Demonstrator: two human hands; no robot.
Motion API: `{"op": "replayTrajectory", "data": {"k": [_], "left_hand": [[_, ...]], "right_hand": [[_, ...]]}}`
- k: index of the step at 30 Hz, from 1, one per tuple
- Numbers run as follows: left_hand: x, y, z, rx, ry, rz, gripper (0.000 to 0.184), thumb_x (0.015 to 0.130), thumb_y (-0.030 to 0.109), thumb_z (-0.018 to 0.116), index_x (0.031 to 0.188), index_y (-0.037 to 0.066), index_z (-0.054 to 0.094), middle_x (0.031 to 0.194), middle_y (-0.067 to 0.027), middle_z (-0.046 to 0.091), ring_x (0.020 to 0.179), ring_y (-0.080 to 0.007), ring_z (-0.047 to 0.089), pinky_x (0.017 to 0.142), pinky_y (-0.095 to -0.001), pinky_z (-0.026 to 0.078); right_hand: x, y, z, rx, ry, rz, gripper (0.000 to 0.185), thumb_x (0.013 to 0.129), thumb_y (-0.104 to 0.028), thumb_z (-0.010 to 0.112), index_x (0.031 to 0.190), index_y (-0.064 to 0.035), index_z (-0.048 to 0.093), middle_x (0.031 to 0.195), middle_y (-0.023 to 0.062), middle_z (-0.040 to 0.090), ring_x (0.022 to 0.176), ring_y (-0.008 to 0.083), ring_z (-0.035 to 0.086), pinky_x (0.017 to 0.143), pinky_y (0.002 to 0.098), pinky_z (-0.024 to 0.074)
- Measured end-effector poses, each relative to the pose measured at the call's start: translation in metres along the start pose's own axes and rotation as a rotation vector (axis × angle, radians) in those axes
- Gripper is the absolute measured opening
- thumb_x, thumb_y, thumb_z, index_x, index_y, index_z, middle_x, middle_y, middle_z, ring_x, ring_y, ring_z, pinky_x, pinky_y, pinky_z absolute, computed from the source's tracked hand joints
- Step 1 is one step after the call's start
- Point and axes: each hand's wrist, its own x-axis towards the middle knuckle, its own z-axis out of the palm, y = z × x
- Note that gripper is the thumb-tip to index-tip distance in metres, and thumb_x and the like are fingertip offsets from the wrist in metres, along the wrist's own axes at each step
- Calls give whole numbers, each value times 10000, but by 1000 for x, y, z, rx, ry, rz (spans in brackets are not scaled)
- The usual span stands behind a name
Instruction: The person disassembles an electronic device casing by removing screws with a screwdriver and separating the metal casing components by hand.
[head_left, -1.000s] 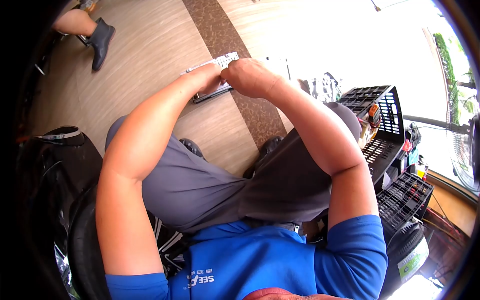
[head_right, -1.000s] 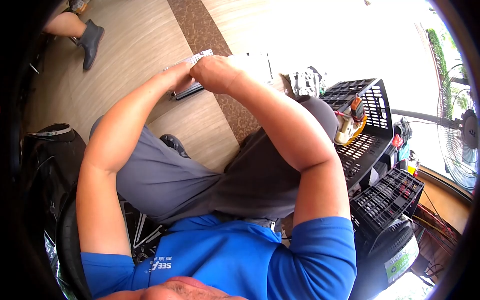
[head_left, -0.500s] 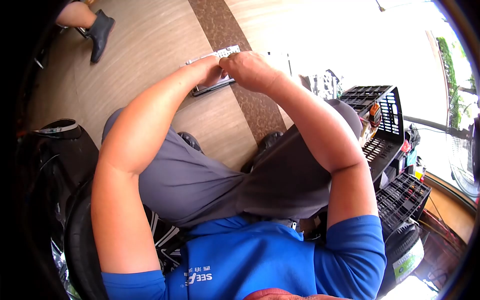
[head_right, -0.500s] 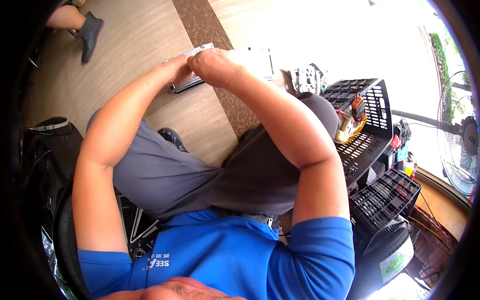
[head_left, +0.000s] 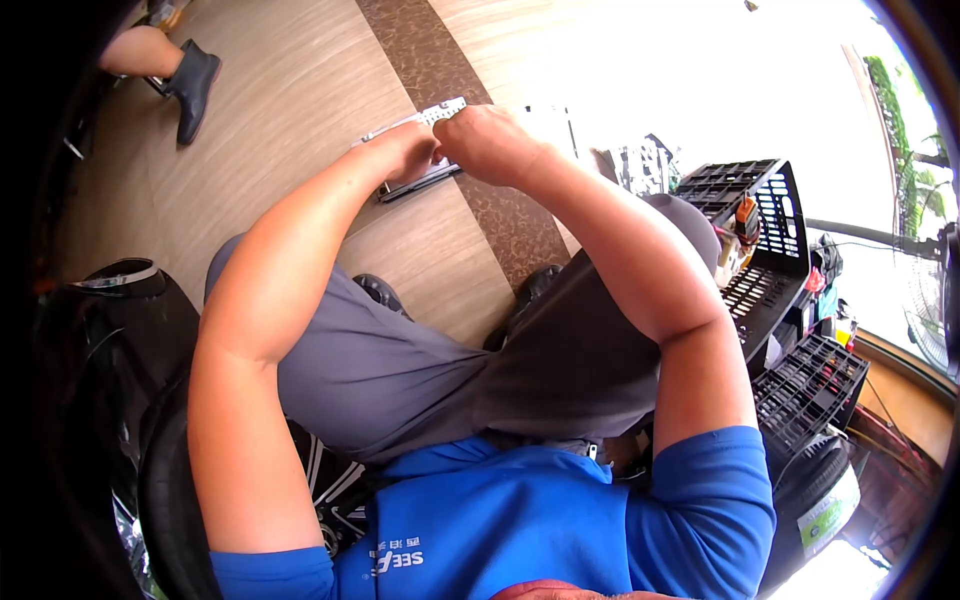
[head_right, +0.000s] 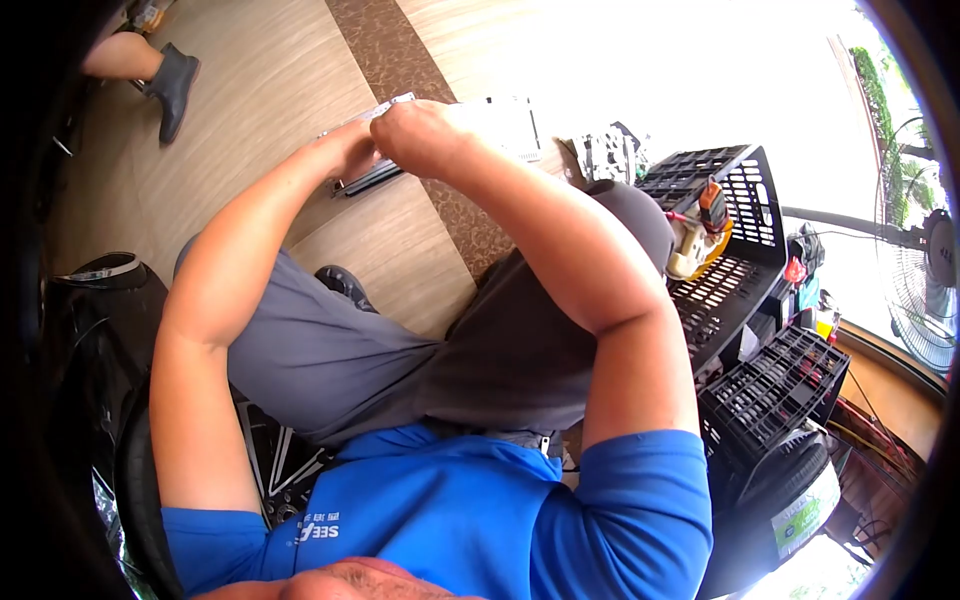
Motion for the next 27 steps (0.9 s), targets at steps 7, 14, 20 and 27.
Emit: {"op": "replayTrajectory", "data": {"k": [7,14,20,27], "left_hand": [[-5,12,-7,72,12,-30,154,837,26,446,888,34,591,964,-184,639,886,-300,581,804,-377,462],[-11,20,-13,53,2,-46,163,840,31,437,895,37,591,956,-177,644,878,-296,581,796,-381,461],[-8,14,-9,78,1,-27,161,842,9,426,891,45,575,923,-160,641,853,-269,565,780,-373,456],[-8,13,-7,38,20,-57,148,836,15,442,869,58,580,926,-159,649,850,-272,571,786,-376,458]], "right_hand": [[4,1,3,-2,-20,-1,208,889,-239,603,881,-52,695,833,165,688,831,315,679,745,418,532],[1,-4,-8,-4,-53,15,134,817,-61,592,865,-40,715,857,167,702,852,290,694,754,367,556],[2,-2,-2,-20,-31,9,179,881,-211,610,882,-63,710,841,152,697,847,301,684,760,404,538],[-2,-3,-5,-2,-25,-28,159,838,-80,564,884,-54,715,906,159,701,895,284,685,779,378,546]]}}
